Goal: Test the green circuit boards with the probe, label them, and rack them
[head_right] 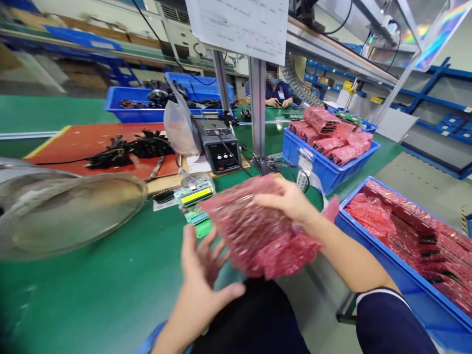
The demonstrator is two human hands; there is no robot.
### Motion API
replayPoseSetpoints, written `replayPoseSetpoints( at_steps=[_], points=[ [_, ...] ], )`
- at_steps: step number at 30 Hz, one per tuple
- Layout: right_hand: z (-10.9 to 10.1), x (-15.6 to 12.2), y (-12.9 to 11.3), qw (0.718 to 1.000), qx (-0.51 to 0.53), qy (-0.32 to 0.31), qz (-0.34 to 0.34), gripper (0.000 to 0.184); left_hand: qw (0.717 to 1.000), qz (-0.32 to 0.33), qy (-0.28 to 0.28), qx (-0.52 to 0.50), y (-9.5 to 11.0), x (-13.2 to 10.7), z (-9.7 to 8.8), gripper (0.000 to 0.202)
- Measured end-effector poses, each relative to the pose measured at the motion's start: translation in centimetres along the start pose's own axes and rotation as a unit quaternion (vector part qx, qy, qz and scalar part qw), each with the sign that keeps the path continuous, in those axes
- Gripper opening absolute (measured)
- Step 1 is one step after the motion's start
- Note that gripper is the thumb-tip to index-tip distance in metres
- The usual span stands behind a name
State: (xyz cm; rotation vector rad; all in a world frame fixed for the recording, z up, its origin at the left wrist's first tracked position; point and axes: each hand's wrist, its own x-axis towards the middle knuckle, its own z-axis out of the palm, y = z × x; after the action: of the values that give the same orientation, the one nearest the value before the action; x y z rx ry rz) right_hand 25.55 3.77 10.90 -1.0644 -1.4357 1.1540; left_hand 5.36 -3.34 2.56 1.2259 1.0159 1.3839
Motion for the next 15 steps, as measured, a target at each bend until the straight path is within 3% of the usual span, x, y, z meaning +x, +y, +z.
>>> replayPoseSetpoints(
  at_steps=[1, 2, 4, 8, 10, 12, 13, 15],
  points=[
    [2.2, 0.7, 0.5, 0.999, -0.012, -0.047, 0.017, 0.047, 1.000, -0.013, 0.011, -0.012, -0.3, 0.4, 1.2, 0.136],
    [4.0, 1.4, 0.9, 0.997, -0.030, -0.070, 0.027, 0.047, 0.998, -0.026, 0.056, -0.004, -0.5, 0.7, 2.0, 0.132],
    [6.1, 2.5, 1.4, 0.991, -0.059, -0.106, 0.047, 0.052, 0.990, -0.053, 0.133, -0.015, -0.8, 1.1, 2.4, 0.116],
    [6.7, 1.6, 1.6, 0.975, -0.069, -0.207, 0.033, 0.075, 0.968, -0.108, 0.185, -0.132, -0.5, 0.9, -0.4, 0.083],
    [7.2, -0.2, 2.4, 0.956, -0.143, -0.258, -0.012, 0.096, 0.956, -0.102, 0.230, -0.150, -0.3, 0.6, -2.3, 0.083],
    [8.3, -2.2, 4.2, 0.934, -0.242, -0.258, -0.054, 0.115, 0.945, -0.073, 0.282, -0.150, -0.2, 0.4, -3.9, 0.092],
    [8.9, -3.2, 5.3, 0.934, -0.258, -0.236, -0.070, 0.108, 0.940, -0.059, 0.301, -0.148, -0.3, 0.2, -4.5, 0.095],
    [9.4, -4.7, 7.0, 0.943, -0.251, -0.178, -0.129, 0.057, 0.935, -0.045, 0.320, -0.148, -0.4, -0.1, -5.4, 0.093]
  ],
)
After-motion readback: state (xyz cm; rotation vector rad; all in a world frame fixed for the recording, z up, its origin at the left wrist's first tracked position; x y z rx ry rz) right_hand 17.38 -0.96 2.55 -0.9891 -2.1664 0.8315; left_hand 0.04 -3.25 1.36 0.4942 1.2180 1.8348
